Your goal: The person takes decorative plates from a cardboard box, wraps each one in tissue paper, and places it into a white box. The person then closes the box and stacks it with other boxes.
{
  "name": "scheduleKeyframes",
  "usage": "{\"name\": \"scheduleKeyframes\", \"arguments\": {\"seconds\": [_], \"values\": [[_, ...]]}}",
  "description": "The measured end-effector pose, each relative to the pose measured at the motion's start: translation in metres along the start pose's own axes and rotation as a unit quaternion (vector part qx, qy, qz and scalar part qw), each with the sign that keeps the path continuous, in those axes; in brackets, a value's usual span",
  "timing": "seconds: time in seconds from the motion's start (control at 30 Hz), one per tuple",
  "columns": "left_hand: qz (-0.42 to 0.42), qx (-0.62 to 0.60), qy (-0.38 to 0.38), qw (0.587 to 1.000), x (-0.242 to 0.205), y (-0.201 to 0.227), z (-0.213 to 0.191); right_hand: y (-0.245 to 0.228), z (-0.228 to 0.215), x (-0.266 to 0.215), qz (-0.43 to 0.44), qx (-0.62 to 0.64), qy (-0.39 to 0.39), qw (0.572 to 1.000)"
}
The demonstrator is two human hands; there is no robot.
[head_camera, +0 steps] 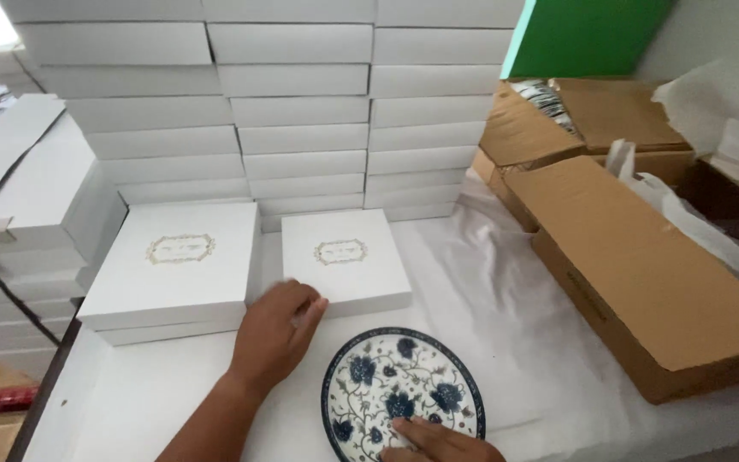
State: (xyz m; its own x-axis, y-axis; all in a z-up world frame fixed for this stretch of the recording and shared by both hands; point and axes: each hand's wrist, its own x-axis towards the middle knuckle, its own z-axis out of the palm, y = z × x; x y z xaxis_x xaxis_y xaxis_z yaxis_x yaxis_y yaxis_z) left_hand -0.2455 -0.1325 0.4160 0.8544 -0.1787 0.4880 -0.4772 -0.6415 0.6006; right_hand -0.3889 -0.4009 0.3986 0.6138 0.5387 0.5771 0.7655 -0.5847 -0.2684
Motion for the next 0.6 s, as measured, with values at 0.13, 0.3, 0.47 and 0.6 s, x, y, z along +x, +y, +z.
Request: {"name": "scheduleKeyframes", "arguments": {"seconds": [0.13,0.3,0.47,0.6], "values": [[-0.031,0.009,-0.052,0.998,-0.003,0.007,-0.009,-0.002,0.021,-0.002,-0.01,-0.066,0.054,0.996],[0.053,0.054,-0.239,0.968,-0.005,0.017,-0.009,0.018,0.019,-0.021,0.137,0.108,-0.225,0.959],[-0.048,0.116,-0.296,0.947,-0.007,0.014,-0.01,0.07,0.021,-0.031,0.045,0.003,-0.092,0.995],[-0.049,0.08,-0.333,0.938,-0.011,0.006,-0.007,0.06,-0.035,0.026,0.442,-0.134,-0.17,0.871]]}}
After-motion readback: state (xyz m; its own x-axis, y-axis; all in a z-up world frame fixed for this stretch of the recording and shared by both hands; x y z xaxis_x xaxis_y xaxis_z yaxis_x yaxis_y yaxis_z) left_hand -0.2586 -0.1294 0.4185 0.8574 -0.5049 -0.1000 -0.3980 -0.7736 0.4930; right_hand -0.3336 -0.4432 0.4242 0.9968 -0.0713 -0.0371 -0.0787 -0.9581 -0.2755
